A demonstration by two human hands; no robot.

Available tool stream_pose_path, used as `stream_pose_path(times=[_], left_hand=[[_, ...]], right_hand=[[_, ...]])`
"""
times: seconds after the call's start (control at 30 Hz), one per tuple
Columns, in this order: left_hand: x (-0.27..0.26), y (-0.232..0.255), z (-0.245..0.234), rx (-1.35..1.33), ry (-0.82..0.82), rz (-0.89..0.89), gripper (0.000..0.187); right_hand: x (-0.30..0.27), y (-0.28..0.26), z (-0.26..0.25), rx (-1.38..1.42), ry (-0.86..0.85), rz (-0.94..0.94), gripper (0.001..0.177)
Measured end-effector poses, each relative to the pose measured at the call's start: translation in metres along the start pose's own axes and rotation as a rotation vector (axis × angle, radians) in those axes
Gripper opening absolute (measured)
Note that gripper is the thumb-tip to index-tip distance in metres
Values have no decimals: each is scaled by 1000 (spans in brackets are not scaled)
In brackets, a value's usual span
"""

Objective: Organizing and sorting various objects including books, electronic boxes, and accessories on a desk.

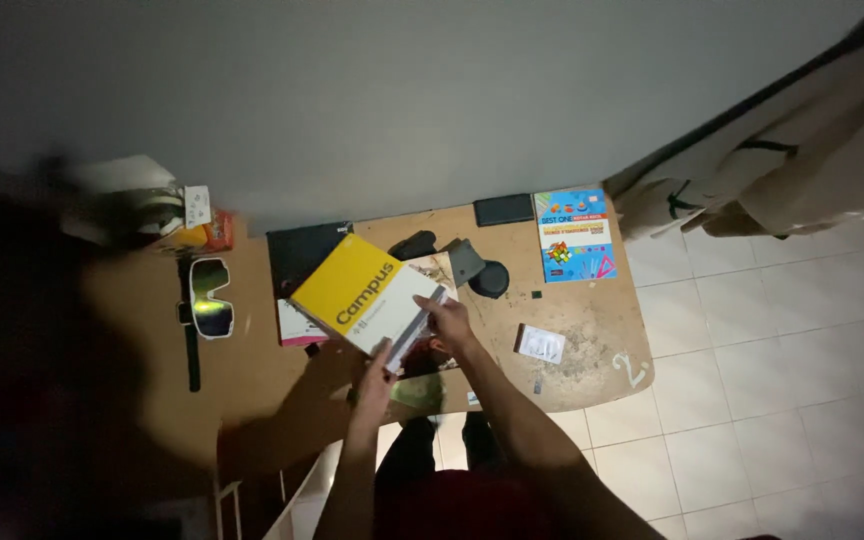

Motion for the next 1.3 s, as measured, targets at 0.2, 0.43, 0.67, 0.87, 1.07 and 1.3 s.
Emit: stream_pose_path(times=[0.2, 0.43, 0.67, 0.87, 1.07, 1.3], left_hand=[[-38, 26, 61, -778, 25, -308, 50], [-8, -33, 74, -763, 10, -241, 46], [-13, -57, -6, -207, 184, -71, 57], [-45, -58, -30, 139, 14, -305, 56], [-23, 32, -67, 480, 252, -20, 49], [80, 93, -163, 303, 628, 170, 53]], right_hand=[[-33, 26, -65, 149, 134, -156, 39], [-42, 56, -127, 133, 234, -96, 20], [-30, 81, -242, 409, 372, -342, 17], [-24, 77, -286, 713, 387, -281, 28], [1, 99, -290, 659, 360, -263, 29], [-12, 121, -317, 463, 598, -189, 24]])
Point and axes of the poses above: each hand's wrist, its own x-axis towards the middle knuckle, its own z-axis out of the palm, y = z × x, the point moved 9 cm from there along x, towards the middle knuckle, and after that the axes turned 10 degrees about -x, right-handed, at the moved point
